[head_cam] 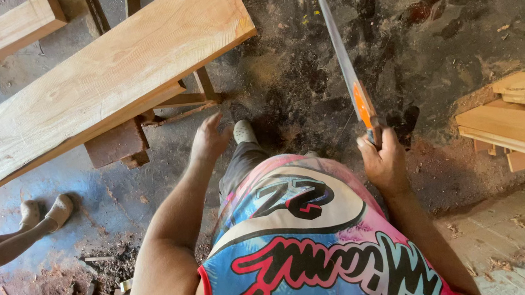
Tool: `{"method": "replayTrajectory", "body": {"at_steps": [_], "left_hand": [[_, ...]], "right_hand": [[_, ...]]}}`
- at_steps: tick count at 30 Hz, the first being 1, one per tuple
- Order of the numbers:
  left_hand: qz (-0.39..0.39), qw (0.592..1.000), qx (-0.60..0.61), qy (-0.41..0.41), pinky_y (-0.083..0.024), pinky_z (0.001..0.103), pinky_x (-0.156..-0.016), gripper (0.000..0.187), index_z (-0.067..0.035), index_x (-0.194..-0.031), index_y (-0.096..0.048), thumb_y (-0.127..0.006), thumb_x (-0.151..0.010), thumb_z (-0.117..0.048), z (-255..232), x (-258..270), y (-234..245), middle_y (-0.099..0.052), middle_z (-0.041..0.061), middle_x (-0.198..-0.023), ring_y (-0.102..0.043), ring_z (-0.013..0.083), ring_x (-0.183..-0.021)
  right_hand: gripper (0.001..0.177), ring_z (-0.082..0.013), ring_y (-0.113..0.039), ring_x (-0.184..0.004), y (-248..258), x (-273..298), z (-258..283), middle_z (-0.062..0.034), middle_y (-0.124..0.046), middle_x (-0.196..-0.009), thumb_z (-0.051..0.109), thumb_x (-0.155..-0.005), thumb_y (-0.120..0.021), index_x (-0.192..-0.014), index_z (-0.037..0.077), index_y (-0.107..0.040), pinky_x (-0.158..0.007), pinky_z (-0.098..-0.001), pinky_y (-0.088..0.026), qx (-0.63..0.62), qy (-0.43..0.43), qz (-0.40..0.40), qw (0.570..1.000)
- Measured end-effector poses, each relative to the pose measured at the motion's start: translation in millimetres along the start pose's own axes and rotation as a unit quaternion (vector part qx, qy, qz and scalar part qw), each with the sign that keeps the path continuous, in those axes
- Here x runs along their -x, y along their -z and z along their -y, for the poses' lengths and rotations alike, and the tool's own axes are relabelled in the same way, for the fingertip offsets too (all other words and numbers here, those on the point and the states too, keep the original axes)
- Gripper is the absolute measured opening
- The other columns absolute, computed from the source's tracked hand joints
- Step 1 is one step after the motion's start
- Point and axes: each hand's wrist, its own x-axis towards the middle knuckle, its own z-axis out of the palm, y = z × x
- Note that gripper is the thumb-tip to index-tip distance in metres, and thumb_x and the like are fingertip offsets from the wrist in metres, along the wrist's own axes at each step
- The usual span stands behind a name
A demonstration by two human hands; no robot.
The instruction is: The person uses a hand saw to cut a long wooden plank resting on a workbench. They saw through the plank, separate the cut piece, and then move the remaining plank to a new position on the bench to continue cutting.
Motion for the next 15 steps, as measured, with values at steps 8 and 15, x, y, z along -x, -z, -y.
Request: {"method": "replayTrajectory", "body": {"at_steps": [8,15], "left_hand": [[-0.194,0.967,0.041,-0.162,-0.047,0.047,-0.108,0.049,-0.003,-0.139,-0.057,-0.069,-0.097,-0.026,-95.3,-121.8,93.2,-0.060,0.022,-0.141,-0.057,0.0400,-0.128],[-0.261,0.955,-0.028,-0.139,-0.024,0.052,-0.122,0.057,0.004,-0.144,-0.048,-0.061,-0.100,-0.030,-93.1,-284.5,94.8,-0.047,0.025,-0.150,-0.036,0.0416,-0.145]], "right_hand": [[0.024,-0.0145,-0.068,-0.068,-50.5,-68.9,131.6,-0.0066,-0.066,-0.077,0.023,-0.103,-0.060,-0.111,0.001,-0.058,-0.057,-0.0307,-0.054,-0.012,0.120,0.038,0.992],[0.029,-0.0121,-0.063,-0.070,-111.3,-132.5,176.9,-0.0028,-0.063,-0.080,0.025,-0.108,-0.053,-0.125,0.001,-0.059,-0.062,-0.0282,-0.053,-0.029,0.094,0.067,0.993]]}}
